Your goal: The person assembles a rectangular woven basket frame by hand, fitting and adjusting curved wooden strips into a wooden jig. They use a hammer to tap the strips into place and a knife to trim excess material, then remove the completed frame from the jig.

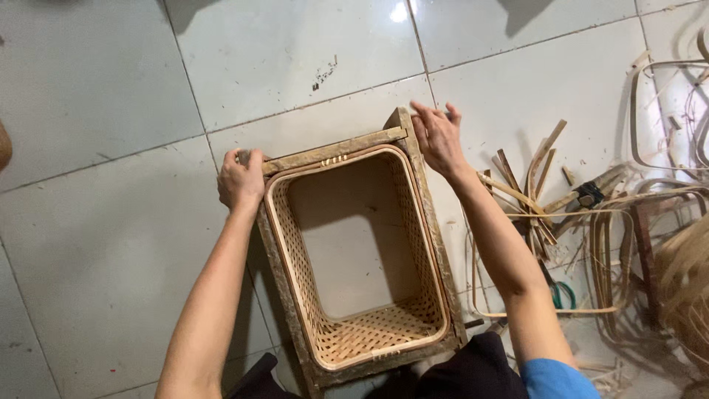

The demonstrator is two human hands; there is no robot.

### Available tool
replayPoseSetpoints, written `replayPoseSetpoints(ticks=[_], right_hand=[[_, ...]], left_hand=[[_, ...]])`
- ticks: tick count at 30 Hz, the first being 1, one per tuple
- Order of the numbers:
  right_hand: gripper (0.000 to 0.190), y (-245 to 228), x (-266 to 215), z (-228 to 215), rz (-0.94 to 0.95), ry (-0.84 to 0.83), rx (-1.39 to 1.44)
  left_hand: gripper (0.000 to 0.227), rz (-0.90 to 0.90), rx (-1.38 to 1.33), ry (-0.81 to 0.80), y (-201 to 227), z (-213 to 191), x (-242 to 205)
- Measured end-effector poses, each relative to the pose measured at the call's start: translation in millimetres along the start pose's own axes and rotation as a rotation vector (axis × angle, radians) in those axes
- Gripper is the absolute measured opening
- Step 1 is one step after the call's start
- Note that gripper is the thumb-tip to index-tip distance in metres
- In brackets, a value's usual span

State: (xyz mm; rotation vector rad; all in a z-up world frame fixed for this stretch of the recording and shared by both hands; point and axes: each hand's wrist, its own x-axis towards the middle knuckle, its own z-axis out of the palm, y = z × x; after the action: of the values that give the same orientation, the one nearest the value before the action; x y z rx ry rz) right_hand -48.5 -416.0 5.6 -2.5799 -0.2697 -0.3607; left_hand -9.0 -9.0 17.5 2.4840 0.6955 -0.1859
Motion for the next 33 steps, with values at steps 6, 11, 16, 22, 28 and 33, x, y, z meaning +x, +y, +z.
replayPoseSetpoints(ticks=[6, 11, 16, 22, 28, 33], right_hand=[[0.033, -6, 8, -1, -0.133, 0.135, -0.105], [0.038, 1, 15, 9, 0.078, -0.013, 0.179], [0.035, 10, 18, 9, 0.243, -0.011, 0.345], [0.035, 14, 24, 8, 0.307, -0.050, 0.527], [0.034, 31, 15, 11, 0.361, -0.070, 0.679], [0.033, 32, 13, 12, 0.346, -0.126, 0.605]], left_hand=[[0.059, 0.029, 0.021, 0.015, -1, 6, 3], [0.057, -0.038, 0.026, -0.068, -8, 6, 3], [0.055, 0.056, 0.040, -0.009, -7, 4, 4], [0.062, 0.106, -0.010, -0.007, -17, 11, 13], [0.058, 0.117, -0.028, -0.014, -30, 14, 25], [0.057, 0.247, -0.107, -0.005, -23, 9, 21]])
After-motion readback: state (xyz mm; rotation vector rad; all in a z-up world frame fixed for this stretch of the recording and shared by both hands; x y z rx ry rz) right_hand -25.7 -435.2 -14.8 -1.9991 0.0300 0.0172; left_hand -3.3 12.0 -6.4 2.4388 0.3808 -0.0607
